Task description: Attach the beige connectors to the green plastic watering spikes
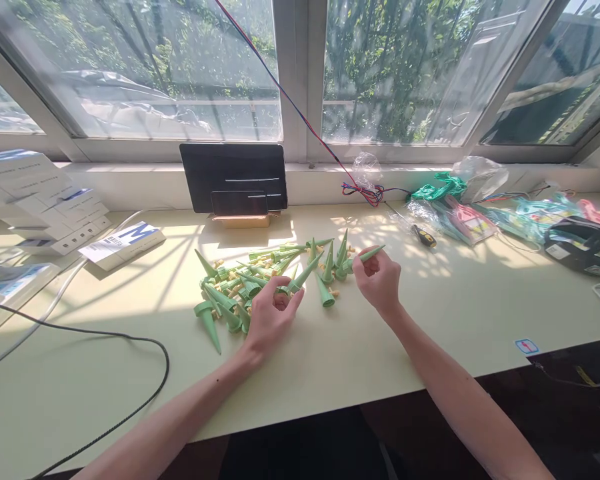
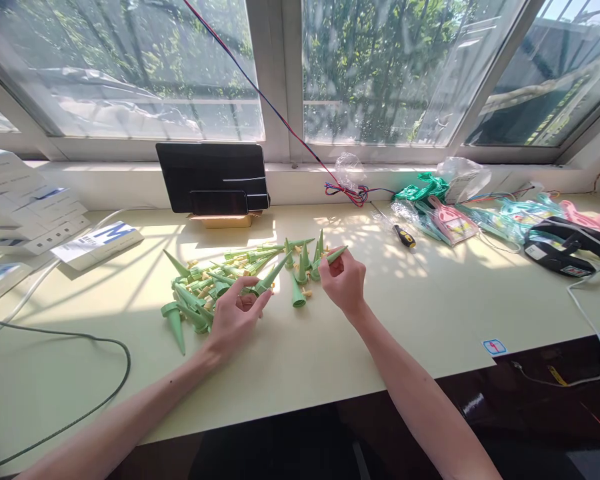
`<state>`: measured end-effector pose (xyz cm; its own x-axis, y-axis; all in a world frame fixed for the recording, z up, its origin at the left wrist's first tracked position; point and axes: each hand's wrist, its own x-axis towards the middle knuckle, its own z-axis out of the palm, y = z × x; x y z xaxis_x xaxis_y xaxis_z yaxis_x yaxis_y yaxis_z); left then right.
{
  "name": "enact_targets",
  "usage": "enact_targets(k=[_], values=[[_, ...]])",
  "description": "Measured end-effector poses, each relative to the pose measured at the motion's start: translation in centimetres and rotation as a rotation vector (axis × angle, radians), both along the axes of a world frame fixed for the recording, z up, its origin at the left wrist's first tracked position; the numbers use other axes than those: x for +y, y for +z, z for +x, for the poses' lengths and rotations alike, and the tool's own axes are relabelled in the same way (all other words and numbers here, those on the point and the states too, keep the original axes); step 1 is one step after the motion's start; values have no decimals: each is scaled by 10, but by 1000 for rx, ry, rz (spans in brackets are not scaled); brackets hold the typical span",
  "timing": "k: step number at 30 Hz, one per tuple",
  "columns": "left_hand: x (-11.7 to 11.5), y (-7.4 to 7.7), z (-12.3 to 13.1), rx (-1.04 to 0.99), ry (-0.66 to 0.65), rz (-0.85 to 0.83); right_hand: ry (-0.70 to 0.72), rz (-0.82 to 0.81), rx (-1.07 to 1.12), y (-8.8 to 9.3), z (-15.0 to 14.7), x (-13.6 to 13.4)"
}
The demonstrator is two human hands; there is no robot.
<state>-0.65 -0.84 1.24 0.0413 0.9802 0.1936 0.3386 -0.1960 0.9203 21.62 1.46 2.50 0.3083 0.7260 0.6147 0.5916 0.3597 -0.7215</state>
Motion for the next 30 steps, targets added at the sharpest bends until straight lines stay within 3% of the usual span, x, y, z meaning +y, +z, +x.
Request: enact_targets(k=[8,14,24,30], values=[[3,0,-2,-172,71,72,93,-300,-288,-8,2,4],[3,-2,-2,-184,65,70,101,-391,-366,-11,3,5],[2,-1,-1,-266,63,71,46,-467,-389,-9,-1,4],[2,0,-1,-322,57,53,-47,-336,-263,-2,-2,2]])
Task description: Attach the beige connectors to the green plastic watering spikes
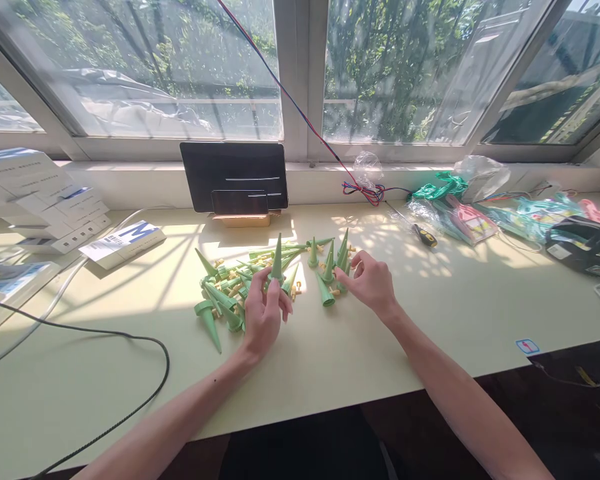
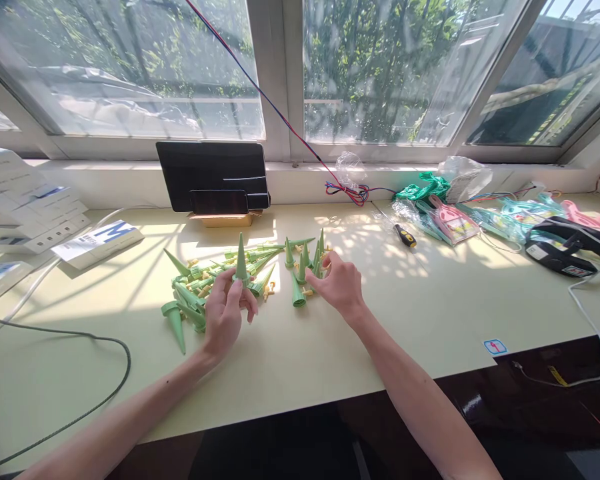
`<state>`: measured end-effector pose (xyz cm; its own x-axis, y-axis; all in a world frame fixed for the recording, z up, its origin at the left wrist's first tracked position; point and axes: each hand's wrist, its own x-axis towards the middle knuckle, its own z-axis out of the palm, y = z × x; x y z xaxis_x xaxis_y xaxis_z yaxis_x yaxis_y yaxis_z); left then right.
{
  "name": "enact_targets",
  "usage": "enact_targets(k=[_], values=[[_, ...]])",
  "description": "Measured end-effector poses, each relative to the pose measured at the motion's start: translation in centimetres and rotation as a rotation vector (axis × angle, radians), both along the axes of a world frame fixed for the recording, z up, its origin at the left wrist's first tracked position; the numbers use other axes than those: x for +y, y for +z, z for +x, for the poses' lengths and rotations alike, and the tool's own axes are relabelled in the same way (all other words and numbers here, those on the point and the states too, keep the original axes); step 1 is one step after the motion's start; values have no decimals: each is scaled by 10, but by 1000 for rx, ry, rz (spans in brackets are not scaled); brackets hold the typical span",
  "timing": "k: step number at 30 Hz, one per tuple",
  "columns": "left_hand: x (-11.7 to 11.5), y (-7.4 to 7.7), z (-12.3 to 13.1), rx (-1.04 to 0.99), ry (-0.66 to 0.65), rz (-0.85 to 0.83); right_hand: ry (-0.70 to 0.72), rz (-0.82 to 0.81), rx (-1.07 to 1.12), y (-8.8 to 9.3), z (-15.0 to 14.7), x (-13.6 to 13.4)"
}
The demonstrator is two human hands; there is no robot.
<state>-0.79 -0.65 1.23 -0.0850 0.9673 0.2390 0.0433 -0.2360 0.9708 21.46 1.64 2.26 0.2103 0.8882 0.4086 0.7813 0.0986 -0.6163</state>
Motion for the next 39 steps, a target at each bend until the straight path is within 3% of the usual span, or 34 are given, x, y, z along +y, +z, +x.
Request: enact_targets(k=[6,10,13,17,22,28,39], values=[[-1,1,1,-44,-12,-4,-54,467,106,1,-5,-6],[-3,1,4,-47,-24,-2,166,592,8,-12,-27,-12],[-4,2,5,-47,-39,8,329,545,-163,-22,-49,-16],[-4,2,6,-48,-49,22,398,446,-339,-26,-66,-16],[-4,-1,6,-41,-58,19,506,266,-396,-25,-68,-13],[-4,-4,6,-30,-68,4,553,158,-469,-29,-69,-8],[-3,-3,5,-6,-73,-1,583,161,-619,-29,-66,-8]])
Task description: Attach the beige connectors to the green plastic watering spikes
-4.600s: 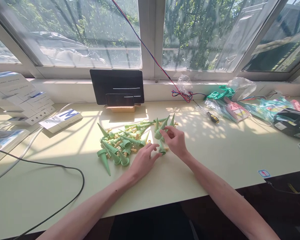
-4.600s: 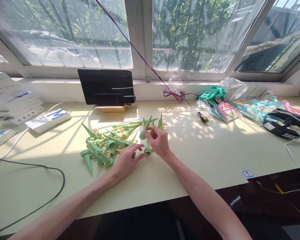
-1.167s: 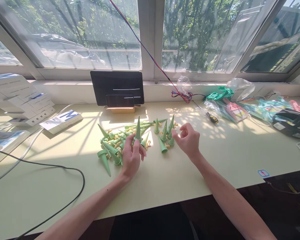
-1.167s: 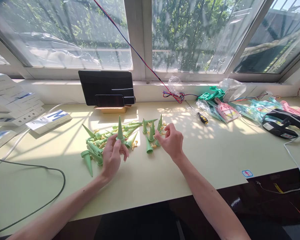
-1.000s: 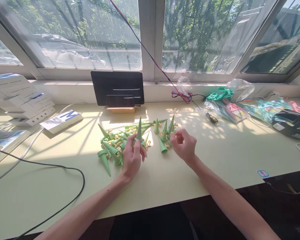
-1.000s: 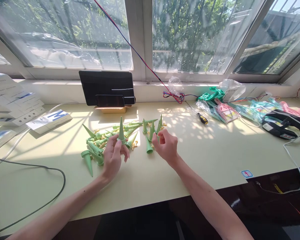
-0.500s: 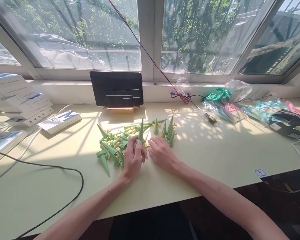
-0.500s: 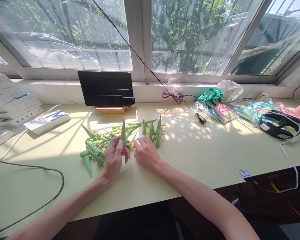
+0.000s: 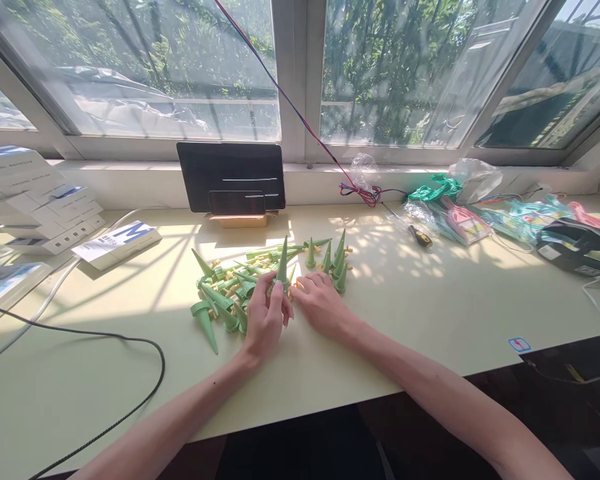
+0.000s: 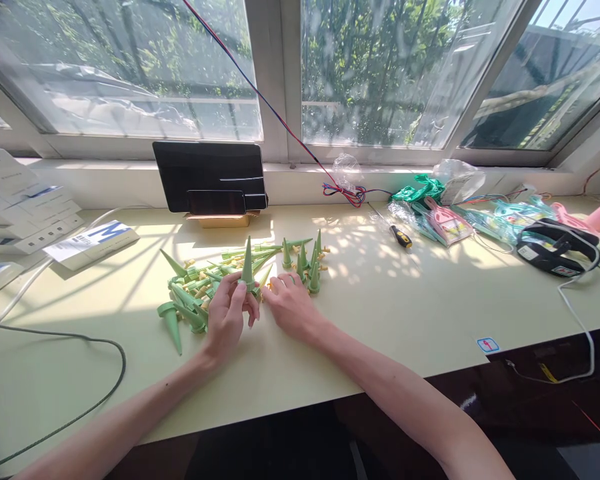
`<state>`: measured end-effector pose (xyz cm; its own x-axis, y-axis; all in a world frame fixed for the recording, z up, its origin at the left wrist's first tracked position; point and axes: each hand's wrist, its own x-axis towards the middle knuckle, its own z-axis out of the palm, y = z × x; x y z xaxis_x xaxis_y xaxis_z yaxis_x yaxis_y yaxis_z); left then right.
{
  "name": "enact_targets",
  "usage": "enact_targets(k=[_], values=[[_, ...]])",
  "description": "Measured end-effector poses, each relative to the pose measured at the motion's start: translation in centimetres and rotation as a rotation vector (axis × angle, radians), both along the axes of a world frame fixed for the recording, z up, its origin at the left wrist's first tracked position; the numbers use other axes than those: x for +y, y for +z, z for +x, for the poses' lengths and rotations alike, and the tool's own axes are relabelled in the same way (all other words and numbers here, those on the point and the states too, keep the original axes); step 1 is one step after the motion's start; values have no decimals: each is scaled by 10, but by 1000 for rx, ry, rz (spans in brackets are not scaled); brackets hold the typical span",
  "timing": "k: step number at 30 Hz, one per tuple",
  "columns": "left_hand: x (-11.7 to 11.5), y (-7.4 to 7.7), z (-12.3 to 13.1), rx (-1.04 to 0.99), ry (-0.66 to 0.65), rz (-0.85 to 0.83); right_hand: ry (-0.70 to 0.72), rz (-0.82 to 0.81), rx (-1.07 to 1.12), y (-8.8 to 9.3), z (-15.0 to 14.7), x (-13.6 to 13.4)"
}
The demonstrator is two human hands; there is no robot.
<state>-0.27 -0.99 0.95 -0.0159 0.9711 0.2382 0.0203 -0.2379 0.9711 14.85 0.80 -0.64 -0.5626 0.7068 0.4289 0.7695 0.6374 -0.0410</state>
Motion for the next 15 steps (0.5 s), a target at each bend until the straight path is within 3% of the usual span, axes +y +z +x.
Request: enact_targets(k=[15], values=[[0,2,1,-10,-6,-9,100,-26,70,6,5,-8]])
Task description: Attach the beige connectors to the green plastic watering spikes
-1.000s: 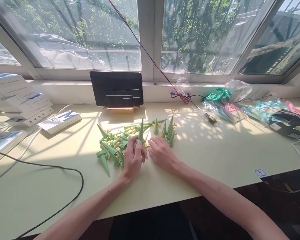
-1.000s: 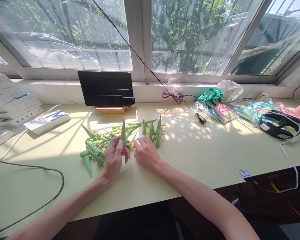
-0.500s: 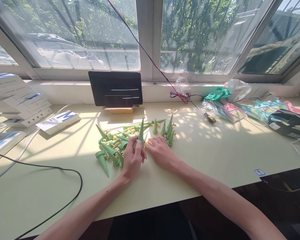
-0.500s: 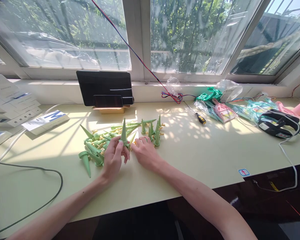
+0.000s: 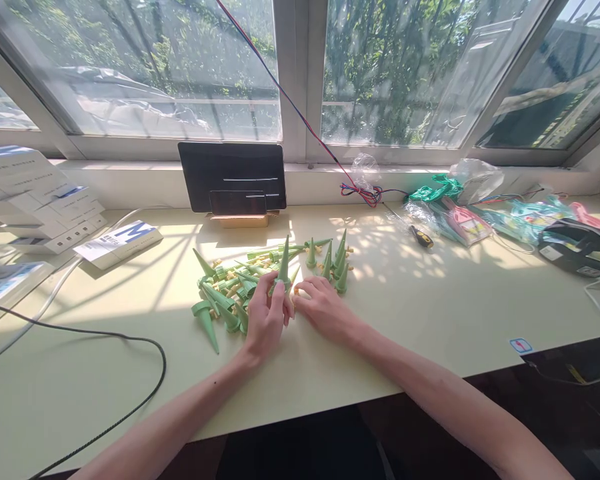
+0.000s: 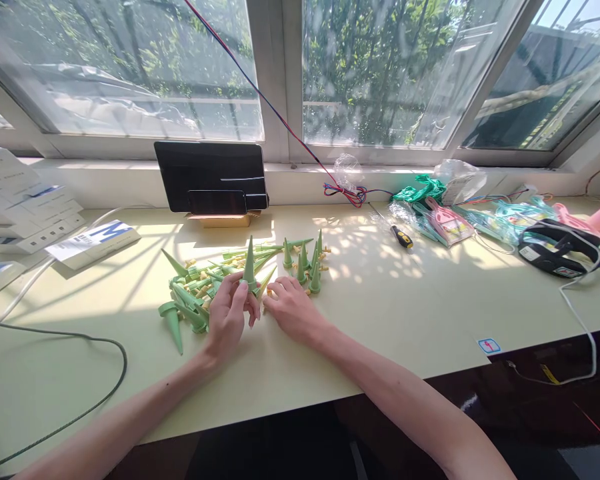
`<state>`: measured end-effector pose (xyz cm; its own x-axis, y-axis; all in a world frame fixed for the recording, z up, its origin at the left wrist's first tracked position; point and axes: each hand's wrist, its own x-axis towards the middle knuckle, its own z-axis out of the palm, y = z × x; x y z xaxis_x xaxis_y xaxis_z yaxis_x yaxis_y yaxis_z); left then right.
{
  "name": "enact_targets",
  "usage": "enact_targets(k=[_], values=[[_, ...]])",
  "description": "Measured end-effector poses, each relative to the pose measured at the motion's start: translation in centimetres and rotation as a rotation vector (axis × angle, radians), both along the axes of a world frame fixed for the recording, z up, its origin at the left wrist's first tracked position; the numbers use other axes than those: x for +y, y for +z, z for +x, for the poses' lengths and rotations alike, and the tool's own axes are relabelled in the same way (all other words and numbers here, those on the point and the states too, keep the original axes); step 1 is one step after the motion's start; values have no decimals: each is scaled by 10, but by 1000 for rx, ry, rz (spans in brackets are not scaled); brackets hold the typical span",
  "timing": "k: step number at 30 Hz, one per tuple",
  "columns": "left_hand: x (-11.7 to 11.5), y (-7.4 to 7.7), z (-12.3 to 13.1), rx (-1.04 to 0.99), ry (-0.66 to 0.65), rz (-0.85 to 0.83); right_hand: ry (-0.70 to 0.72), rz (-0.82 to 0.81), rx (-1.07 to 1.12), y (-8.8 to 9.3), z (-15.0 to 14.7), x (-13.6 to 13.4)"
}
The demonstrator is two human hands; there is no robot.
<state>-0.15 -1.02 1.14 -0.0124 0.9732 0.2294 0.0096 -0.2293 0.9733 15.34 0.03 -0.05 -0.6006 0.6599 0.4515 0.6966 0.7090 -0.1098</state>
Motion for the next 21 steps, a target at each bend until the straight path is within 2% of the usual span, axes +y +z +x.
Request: enact_targets(k=[9,21], values=[[0,1,0,11,9,-6,23,-49,22,3,1,-3],[0,2,-1,48,21,-22,30,-2,78,-2,3,-2]])
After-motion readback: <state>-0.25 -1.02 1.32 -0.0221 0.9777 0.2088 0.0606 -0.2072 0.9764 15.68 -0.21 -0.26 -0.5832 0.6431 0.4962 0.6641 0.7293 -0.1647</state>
